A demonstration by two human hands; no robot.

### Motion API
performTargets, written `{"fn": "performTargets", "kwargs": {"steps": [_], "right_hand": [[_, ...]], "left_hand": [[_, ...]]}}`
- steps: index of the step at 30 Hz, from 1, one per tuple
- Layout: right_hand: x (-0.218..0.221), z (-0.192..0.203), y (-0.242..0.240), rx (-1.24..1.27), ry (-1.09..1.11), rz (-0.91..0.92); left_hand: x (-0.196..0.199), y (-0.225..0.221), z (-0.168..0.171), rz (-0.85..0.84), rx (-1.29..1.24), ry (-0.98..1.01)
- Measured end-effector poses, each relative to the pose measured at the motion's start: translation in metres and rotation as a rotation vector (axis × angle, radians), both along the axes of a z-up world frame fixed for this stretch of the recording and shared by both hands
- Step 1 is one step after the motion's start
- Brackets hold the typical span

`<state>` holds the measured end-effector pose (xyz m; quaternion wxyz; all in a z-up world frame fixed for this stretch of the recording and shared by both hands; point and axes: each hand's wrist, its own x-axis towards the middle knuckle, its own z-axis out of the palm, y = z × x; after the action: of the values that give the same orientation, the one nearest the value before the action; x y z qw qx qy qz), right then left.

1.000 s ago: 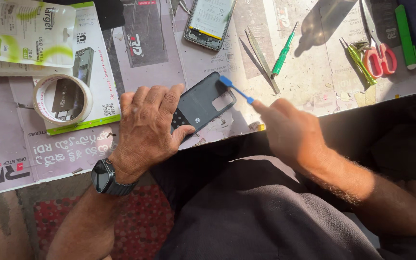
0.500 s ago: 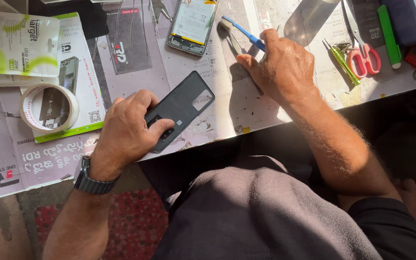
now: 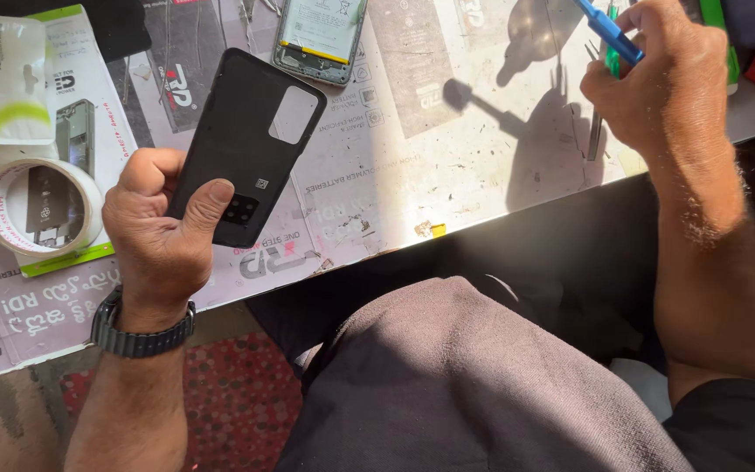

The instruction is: The person scrapes adhesive residue from a smartphone back cover using a green screwdriver, then brushes the surface with a toothbrush. They apply glue from a tube along the edges of the back cover and reattach it to the phone body, pressing the edges to secure the fit.

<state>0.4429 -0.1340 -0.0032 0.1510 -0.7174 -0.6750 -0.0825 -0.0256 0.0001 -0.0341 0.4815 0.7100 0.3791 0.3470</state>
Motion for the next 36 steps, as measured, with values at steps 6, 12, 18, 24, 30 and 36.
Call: {"fn": "performTargets", "kwargs": {"steps": [6,12,18,24,30,36], "right_hand": [[0.017,-0.015,-0.018,-0.081,-0.029,-0.039],[-0.013,-0.027,-0.030,-0.066,0.202,-0.085],[-0.026,-0.024,-0.047,0.064,0.920,-0.240],[-0.048,0.023,-0.054,0.182,1.601,-0.053],[-0.079,0.037,-0.022,-0.088,0.653,-0.205],[-0.106,0.048,-0.012,-0.092,0.480,0.041]], "left_hand": [[-0.010,-0.003,-0.015,0.084,0.053,-0.072],[-0.031,-0.004,-0.026,0.133,0.057,-0.199],[-0.020,-0.016,-0.016,0.277,0.115,-0.102],[0.000,-0.016,0.006,0.161,-0.037,-0.174],[0.022,0.003,0.030,-0.200,0.051,0.094],[0.061,-0.002,0.035,-0.348,0.275,0.336]]}}
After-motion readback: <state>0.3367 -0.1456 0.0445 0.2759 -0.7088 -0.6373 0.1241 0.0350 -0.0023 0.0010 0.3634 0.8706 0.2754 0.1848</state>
